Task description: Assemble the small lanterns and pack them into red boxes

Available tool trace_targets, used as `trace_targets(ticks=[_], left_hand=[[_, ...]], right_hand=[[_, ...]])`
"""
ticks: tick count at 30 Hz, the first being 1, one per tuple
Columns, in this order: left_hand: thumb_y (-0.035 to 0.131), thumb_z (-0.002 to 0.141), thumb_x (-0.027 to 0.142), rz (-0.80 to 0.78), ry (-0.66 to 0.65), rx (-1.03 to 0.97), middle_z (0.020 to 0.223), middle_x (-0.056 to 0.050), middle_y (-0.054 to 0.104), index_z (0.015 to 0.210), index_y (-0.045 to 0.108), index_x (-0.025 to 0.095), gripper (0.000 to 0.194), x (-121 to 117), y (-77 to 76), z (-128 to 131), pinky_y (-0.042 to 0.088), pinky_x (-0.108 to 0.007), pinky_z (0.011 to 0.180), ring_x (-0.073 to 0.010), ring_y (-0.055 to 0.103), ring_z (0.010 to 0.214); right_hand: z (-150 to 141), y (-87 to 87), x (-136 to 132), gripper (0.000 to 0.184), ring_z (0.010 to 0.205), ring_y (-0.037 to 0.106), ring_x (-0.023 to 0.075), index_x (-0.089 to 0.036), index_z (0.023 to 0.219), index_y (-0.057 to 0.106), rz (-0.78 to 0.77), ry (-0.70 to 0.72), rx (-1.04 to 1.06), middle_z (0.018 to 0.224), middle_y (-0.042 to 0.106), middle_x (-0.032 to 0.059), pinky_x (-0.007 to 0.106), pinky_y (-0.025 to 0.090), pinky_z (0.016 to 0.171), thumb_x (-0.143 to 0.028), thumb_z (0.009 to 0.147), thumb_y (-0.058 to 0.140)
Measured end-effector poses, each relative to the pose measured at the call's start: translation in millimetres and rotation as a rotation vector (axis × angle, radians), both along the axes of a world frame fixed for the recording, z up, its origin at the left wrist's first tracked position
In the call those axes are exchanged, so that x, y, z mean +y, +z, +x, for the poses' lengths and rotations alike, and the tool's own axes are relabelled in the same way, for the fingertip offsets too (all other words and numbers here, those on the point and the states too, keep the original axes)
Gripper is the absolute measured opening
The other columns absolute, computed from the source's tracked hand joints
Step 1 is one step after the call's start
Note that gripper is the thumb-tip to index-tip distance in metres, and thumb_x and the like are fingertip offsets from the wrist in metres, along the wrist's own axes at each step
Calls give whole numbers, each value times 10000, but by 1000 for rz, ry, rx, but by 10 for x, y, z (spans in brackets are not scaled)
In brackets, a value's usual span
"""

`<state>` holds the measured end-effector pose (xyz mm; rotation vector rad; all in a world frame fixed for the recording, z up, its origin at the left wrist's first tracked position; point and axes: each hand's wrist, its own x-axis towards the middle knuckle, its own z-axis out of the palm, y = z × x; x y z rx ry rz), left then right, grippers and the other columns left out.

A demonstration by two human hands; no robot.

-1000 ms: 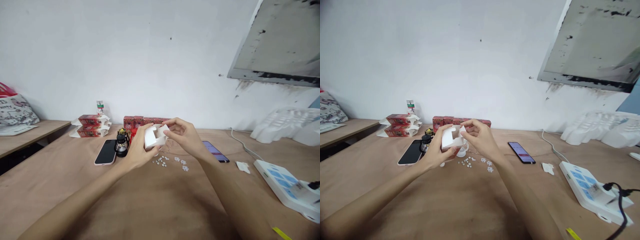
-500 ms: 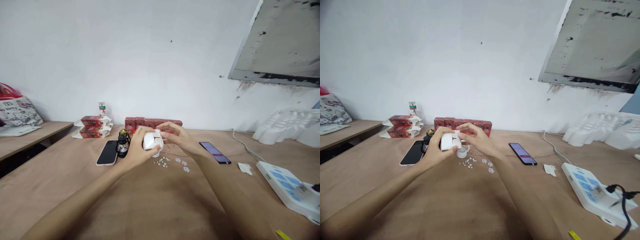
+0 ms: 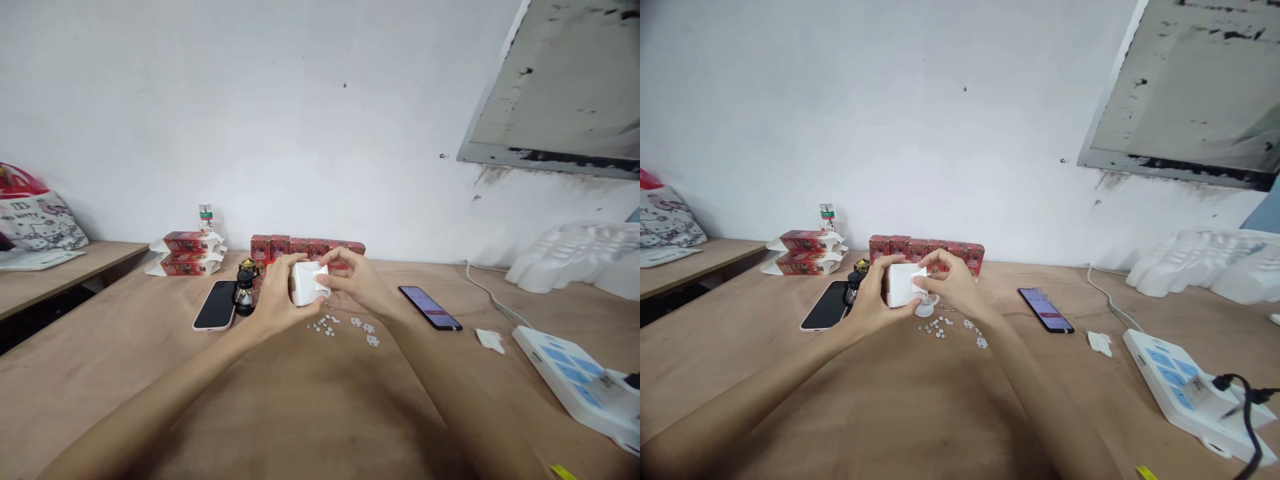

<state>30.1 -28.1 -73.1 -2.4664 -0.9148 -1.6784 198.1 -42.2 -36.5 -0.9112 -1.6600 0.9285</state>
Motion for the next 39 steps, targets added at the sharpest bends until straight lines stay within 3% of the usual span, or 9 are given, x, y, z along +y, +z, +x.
trace_targets(ticks=[5, 10, 14, 20, 23, 26, 29, 32, 39], left_hand=[[710, 662, 324, 48, -99, -32, 1025, -75, 558, 1065, 422, 195, 511, 32, 4, -27, 438, -365, 800, -224, 559, 935], [727, 648, 371, 56, -287, 17, 1066, -91, 534, 1096, 413, 202, 573, 68, 45, -77, 440, -371, 819, -233, 532, 986], [548, 798, 426, -54, -435, 57, 1050, -95, 567, 1007, 495, 196, 316, 58, 162, -139, 422, -405, 877, -235, 523, 1020], [567, 757, 414, -388, -11, -129, 1108, -78, 522, 1023, 535, 211, 336, 117, 385, -277, 428, -424, 889, -246, 514, 1035], [589, 726, 478, -669, -90, -178, 1101, -86, 531, 1228, 417, 242, 580, 153, 457, -349, 486, -383, 766, -240, 558, 948], [624, 703, 435, -717, -175, -145, 990, -62, 572, 1263, 387, 256, 635, 194, 474, -409, 492, -338, 688, -206, 579, 835], [666, 667, 358, -712, -183, -108, 906, -40, 585, 1204, 390, 237, 616, 269, 431, -457, 492, -318, 644, -181, 592, 753], [737, 592, 332, -678, -136, -103, 856, -20, 567, 1130, 320, 217, 690, 352, 364, -477, 490, -308, 621, -181, 599, 733], [778, 530, 380, -506, 25, 54, 838, 2, 479, 953, 253, 207, 696, 404, 251, -427, 453, -314, 654, -182, 567, 732]], right_hand=[[-47, -43, 40, 475, 778, 586, 138, -232, 986, 538, -46, 60, 66, 1012, 585, 33, 262, 496, 607, -322, 589, 783], [-50, -128, 145, 644, 860, 594, 175, -263, 1058, 518, -368, 319, 186, 1092, 561, 43, 274, 525, 614, -422, 512, 821], [-37, -132, 170, 631, 910, 594, 184, -265, 1055, 528, -315, 326, 180, 1070, 571, 27, 273, 531, 654, -348, 508, 832], [-141, -156, 38, 686, 1264, 398, 278, -306, 1180, 469, 184, -16, -264, 1416, 309, 71, 468, 434, 961, -287, 578, 798], [-236, -201, -38, 630, 1376, 197, 303, -291, 1191, 489, 459, -83, -558, 1497, 143, 80, 532, 308, 1056, -220, 631, 769], [-278, -209, -74, 586, 1402, 87, 315, -293, 1191, 512, 625, 4, -703, 1505, 162, 79, 569, 211, 1091, -250, 662, 759], [-200, -181, -18, 570, 1360, 253, 276, -324, 1272, 441, 599, 105, -613, 1453, 305, 74, 512, 303, 1065, -370, 753, 673], [-37, -203, 163, 412, 1217, 452, 222, -287, 1274, 433, 530, -48, -448, 1281, 493, 82, 441, 385, 1003, -313, 870, 507], [113, -653, 652, 760, 1220, 426, 270, -228, 1310, 369, 258, -136, -514, 1322, 433, 126, 456, 333, 1006, -310, 647, 733]])
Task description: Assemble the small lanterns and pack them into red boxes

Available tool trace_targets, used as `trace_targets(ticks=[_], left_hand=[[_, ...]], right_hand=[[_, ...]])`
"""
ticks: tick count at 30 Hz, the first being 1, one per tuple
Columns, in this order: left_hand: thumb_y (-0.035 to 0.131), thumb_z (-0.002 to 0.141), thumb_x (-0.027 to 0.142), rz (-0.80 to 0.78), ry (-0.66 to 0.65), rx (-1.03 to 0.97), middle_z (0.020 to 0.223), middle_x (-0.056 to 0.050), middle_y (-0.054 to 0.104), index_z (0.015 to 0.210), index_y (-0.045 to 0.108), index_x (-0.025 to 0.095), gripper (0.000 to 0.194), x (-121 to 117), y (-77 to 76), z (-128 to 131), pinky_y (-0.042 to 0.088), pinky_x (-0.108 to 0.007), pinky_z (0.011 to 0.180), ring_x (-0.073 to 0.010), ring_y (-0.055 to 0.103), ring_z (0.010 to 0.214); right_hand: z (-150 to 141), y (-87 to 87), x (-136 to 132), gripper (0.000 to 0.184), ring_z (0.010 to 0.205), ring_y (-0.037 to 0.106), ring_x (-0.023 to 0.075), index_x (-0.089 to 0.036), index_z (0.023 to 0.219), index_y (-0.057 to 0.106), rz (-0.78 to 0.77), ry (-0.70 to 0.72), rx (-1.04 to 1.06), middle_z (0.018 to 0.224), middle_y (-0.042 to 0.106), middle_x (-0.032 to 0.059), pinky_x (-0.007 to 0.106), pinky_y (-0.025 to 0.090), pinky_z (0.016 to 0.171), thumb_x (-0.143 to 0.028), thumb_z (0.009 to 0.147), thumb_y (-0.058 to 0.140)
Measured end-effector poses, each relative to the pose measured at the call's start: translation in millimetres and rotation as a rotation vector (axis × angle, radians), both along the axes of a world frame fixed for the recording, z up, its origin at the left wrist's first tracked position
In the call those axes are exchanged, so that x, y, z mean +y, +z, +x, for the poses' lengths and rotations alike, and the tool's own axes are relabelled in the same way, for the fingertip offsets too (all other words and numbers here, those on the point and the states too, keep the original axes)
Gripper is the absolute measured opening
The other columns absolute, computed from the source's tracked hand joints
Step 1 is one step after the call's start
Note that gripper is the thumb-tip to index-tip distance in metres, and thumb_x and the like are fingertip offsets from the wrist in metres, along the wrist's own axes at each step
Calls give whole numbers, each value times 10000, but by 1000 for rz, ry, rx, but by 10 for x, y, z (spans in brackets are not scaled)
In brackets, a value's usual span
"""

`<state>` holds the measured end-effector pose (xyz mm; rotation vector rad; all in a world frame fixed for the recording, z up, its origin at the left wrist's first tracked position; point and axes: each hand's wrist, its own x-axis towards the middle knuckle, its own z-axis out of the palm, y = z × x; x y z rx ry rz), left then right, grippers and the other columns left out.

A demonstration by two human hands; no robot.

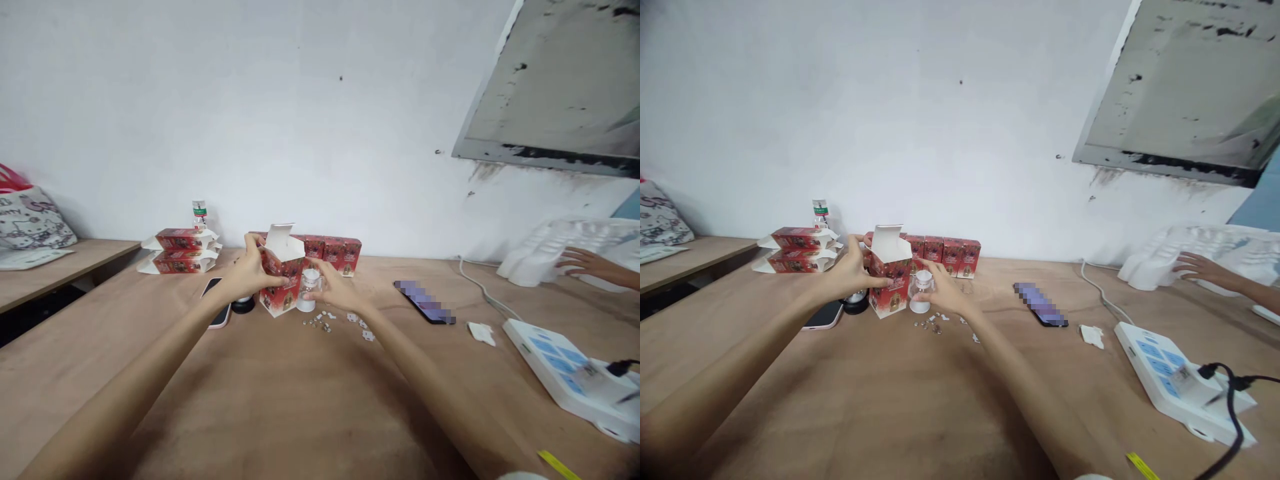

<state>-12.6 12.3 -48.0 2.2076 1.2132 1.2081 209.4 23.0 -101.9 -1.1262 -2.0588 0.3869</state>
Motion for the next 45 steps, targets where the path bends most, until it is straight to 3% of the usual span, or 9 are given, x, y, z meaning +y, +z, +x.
trace_targets(ticks=[6, 9, 13, 17, 20, 25, 31, 38, 45], left_hand=[[765, 525, 311, -28, -22, 97, 790, 23, 452, 897, 229, 215, 660, -51, -43, 82, 413, -279, 584, -173, 543, 658], [768, 513, 289, -38, -50, 90, 802, 24, 441, 897, 228, 217, 667, -41, -94, 120, 410, -266, 589, -168, 539, 673], [760, 542, 321, -84, -106, 96, 803, 29, 431, 910, 221, 218, 661, 3, -189, 146, 397, -251, 576, -153, 522, 662], [752, 554, 326, -87, -159, 90, 791, 39, 413, 903, 221, 221, 644, 27, -273, 179, 391, -247, 578, -140, 506, 655], [748, 560, 314, -112, -231, 49, 802, 31, 417, 908, 232, 223, 629, 25, -320, 211, 409, -256, 583, -147, 518, 678], [761, 527, 292, -124, -339, -11, 859, 15, 417, 894, 255, 231, 628, 30, -358, 228, 441, -269, 603, -152, 530, 731], [731, 572, 272, -193, -347, -13, 782, 30, 403, 901, 236, 230, 596, -6, -333, 225, 412, -246, 516, -126, 494, 628], [726, 578, 253, -191, -363, 21, 784, 39, 410, 913, 244, 226, 588, -34, -315, 246, 406, -223, 499, -107, 496, 601], [705, 619, 238, -132, -438, -38, 1103, -128, 508, 1101, 255, 209, 660, -2, -411, 276, 521, -372, 728, -243, 602, 946]], right_hand=[[14, -101, 42, 618, 1036, 554, 246, -225, 1227, 431, -23, -3, -8, 1105, 593, 62, 411, 402, 911, -194, 661, 677], [170, 84, 23, 693, 974, 575, 228, -238, 1280, 373, 33, -72, 129, 1069, 592, 46, 400, 411, 904, -202, 651, 663], [365, 398, -12, 761, 979, 568, 218, -266, 1325, 263, 149, -167, 569, 1145, 531, 65, 382, 446, 873, -317, 666, 639], [299, 580, -150, 583, 973, 575, 218, -292, 1257, 310, -3, 47, 806, 1152, 523, 54, 354, 501, 760, -435, 726, 502], [95, 580, -295, 571, 915, 599, 207, -302, 1235, 348, -200, 236, 739, 1085, 568, 37, 334, 514, 710, -428, 709, 532], [-153, 503, -395, 636, 886, 599, 173, -351, 1248, 327, -318, 302, 702, 1079, 578, 7, 318, 522, 711, -395, 694, 637], [-90, 434, -258, 591, 901, 580, 165, -341, 1237, 329, -237, 103, 761, 1165, 508, 15, 336, 520, 750, -399, 718, 604], [-65, 380, -258, 611, 1093, 512, 218, -263, 1201, 394, 89, -42, 427, 1234, 470, 63, 376, 428, 919, -238, 655, 666], [-202, 457, -456, 551, 980, 542, 232, -258, 1095, 423, 147, -80, 102, 1087, 552, 42, 359, 425, 809, -221, 619, 699]])
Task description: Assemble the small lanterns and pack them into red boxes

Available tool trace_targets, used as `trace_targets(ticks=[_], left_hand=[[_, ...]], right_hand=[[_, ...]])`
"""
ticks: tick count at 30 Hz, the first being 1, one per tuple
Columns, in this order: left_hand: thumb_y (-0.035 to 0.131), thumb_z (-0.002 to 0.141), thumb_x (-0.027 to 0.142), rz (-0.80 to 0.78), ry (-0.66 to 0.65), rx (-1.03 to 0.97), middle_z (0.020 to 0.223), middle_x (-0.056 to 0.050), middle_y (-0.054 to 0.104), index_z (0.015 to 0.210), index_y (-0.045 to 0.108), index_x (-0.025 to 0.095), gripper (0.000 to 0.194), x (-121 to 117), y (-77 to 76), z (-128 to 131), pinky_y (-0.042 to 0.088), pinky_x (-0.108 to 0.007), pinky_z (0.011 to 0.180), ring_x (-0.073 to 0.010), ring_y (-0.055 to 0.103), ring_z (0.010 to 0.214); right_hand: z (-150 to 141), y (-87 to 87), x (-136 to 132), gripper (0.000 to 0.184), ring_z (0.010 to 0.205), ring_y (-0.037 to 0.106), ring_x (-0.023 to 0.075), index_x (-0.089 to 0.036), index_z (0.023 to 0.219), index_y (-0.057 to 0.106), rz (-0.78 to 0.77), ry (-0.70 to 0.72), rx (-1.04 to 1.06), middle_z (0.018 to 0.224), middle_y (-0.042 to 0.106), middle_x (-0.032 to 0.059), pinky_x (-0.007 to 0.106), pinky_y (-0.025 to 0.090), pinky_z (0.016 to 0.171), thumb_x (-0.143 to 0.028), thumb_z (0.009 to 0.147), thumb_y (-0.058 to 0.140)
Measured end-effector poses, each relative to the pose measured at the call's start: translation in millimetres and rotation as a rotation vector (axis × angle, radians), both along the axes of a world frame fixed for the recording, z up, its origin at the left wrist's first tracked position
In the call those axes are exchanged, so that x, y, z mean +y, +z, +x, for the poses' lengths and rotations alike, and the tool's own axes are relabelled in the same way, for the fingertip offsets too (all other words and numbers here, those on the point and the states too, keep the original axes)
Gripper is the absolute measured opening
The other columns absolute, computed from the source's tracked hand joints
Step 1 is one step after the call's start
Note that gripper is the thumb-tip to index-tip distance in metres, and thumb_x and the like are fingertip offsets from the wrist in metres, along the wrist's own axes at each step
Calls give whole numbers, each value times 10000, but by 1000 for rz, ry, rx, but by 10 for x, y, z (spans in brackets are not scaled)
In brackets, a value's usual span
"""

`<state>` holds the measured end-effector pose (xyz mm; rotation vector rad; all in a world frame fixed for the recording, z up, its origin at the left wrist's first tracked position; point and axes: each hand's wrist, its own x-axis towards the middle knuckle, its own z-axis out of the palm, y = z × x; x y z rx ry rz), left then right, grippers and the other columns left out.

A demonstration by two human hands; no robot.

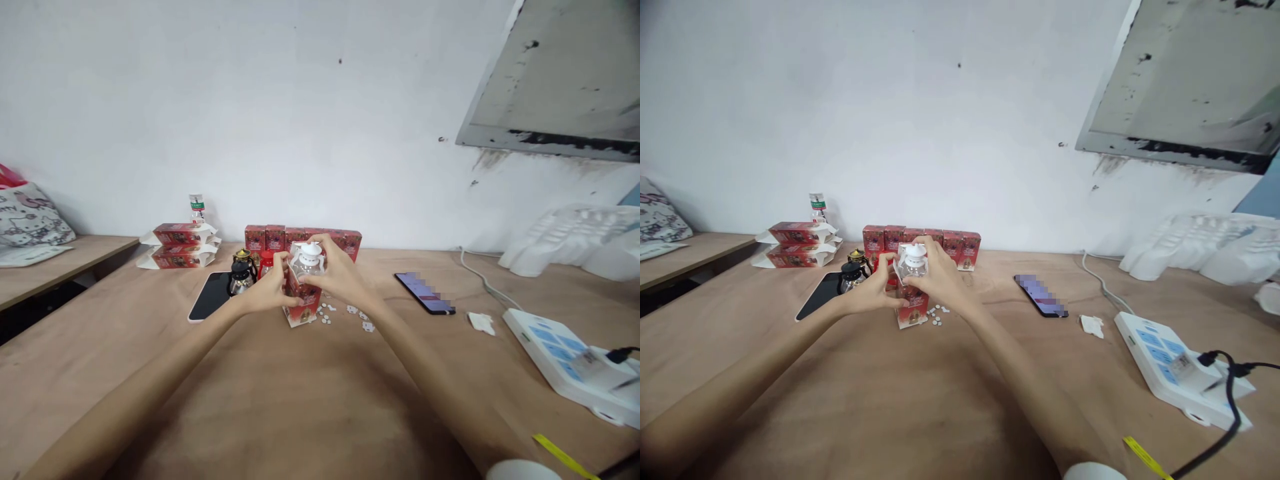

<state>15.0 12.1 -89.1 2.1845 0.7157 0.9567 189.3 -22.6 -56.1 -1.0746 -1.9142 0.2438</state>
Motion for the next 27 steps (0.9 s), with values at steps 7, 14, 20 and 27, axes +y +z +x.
trace_targets(ticks=[7, 14, 20, 27], left_hand=[[697, 656, 233, 83, -54, 75, 1396, -219, 273, 1337, 147, 189, 877, -10, -56, 22, 440, -462, 942, -314, 417, 1246], [690, 658, 216, -20, -72, 29, 1312, -175, 359, 1299, 198, 193, 808, -18, -53, 36, 482, -448, 884, -291, 497, 1140], [701, 657, 212, -110, -81, 0, 1249, -155, 403, 1192, 203, 202, 732, -14, -95, 66, 481, -447, 873, -242, 554, 1027], [693, 652, 195, -113, -65, 21, 1155, -133, 463, 1266, 115, 204, 843, -56, -70, 82, 497, -473, 815, -229, 590, 911]], right_hand=[[91, 66, 19, 428, 716, 550, 186, -244, 964, 418, -102, -43, -91, 797, 577, -22, 277, 381, 631, -269, 624, 676], [57, 59, -6, 442, 731, 560, 169, -244, 1015, 420, -76, -25, -106, 874, 593, -10, 250, 365, 613, -233, 634, 645], [133, 118, -35, 528, 768, 565, 177, -235, 1110, 426, -145, 74, -179, 905, 612, 3, 265, 381, 650, -252, 638, 663], [161, 140, -53, 545, 781, 561, 173, -226, 1133, 435, -117, 75, -192, 953, 611, 17, 258, 376, 646, -217, 645, 679]])
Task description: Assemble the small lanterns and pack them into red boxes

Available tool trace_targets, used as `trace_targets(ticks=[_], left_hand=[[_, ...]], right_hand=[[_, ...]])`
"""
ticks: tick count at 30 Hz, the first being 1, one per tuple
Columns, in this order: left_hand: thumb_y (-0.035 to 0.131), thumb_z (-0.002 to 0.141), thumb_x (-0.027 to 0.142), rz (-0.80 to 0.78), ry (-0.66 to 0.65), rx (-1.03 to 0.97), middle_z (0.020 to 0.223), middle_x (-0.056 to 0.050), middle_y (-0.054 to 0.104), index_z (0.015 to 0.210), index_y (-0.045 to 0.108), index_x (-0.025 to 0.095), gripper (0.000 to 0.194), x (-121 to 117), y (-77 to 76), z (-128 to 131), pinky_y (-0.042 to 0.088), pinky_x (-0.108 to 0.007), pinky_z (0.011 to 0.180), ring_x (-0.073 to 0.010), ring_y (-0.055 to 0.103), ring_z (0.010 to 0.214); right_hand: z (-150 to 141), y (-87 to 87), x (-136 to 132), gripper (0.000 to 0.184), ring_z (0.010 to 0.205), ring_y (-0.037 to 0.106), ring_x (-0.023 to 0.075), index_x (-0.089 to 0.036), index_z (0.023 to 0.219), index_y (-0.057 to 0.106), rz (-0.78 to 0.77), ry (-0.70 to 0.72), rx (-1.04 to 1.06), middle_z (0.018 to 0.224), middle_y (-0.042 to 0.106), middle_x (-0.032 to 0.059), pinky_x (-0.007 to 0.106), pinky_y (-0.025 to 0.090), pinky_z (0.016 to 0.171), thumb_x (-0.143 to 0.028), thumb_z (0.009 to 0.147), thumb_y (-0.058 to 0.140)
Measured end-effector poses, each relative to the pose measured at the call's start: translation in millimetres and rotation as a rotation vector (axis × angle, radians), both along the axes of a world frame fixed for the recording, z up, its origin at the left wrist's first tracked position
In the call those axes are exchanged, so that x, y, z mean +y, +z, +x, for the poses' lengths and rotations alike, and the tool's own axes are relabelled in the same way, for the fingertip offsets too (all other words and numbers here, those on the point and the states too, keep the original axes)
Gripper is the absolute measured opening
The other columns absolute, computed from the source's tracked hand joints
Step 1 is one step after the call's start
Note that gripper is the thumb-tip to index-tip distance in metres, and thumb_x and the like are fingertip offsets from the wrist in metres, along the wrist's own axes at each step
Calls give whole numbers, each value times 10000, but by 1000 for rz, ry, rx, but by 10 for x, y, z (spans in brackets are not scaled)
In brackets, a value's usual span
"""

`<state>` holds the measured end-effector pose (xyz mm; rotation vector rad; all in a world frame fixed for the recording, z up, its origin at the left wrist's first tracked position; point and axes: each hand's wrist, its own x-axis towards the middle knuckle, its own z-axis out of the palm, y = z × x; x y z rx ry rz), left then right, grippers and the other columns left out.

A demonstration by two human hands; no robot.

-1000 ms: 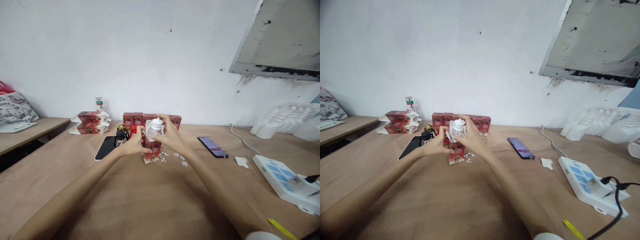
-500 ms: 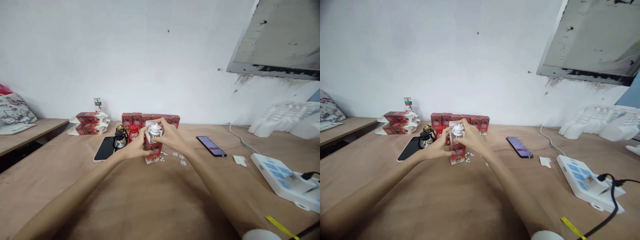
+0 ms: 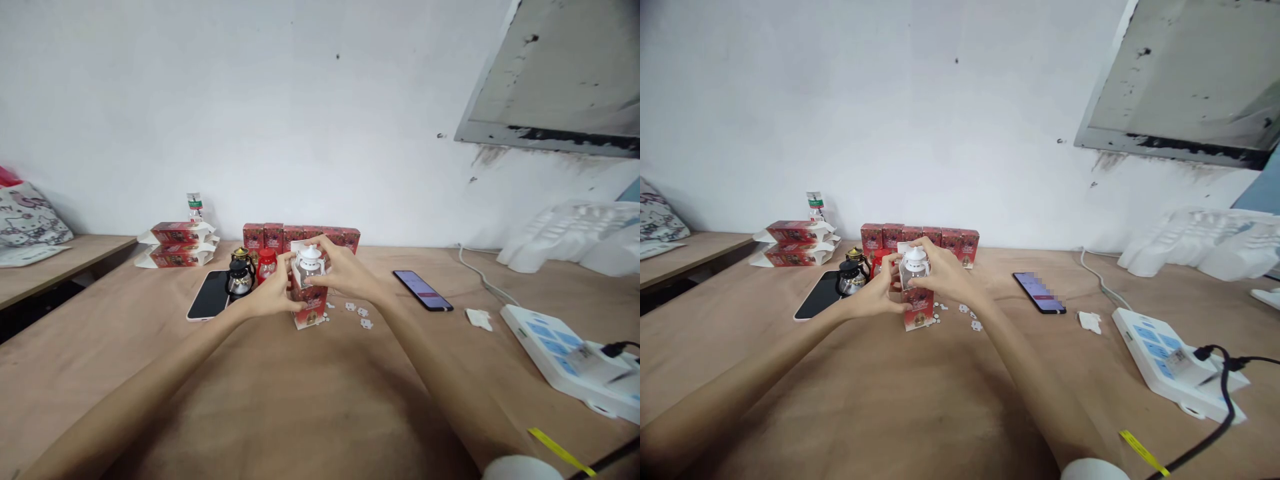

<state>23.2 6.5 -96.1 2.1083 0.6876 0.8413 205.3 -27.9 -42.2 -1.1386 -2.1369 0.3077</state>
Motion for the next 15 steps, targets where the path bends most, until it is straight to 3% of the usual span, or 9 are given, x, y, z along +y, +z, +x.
trace_targets(ticks=[4, 8, 15], left_hand=[[698, 643, 179, 26, -49, 19, 1217, -158, 443, 1349, 40, 217, 966, -28, 32, -1, 488, -487, 845, -283, 563, 1024], [699, 653, 207, 129, -91, 62, 1399, -188, 266, 1405, 73, 231, 978, -27, 59, -24, 451, -498, 921, -333, 475, 1172], [663, 705, 243, 195, -106, 187, 1475, -153, 196, 1451, 19, 234, 986, -17, 91, -53, 420, -464, 976, -326, 444, 1216]], right_hand=[[17, 14, -6, 478, 764, 546, 162, -216, 1047, 470, 55, 30, -51, 925, 609, 10, 243, 363, 631, -212, 635, 713], [54, 7, 20, 428, 687, 528, 147, -210, 971, 487, 20, 46, -133, 781, 594, -26, 232, 351, 596, -224, 625, 739], [67, -47, 84, 181, 633, 537, 119, -171, 895, 594, -16, 83, -271, 723, 608, -11, 226, 361, 590, -175, 727, 662]])
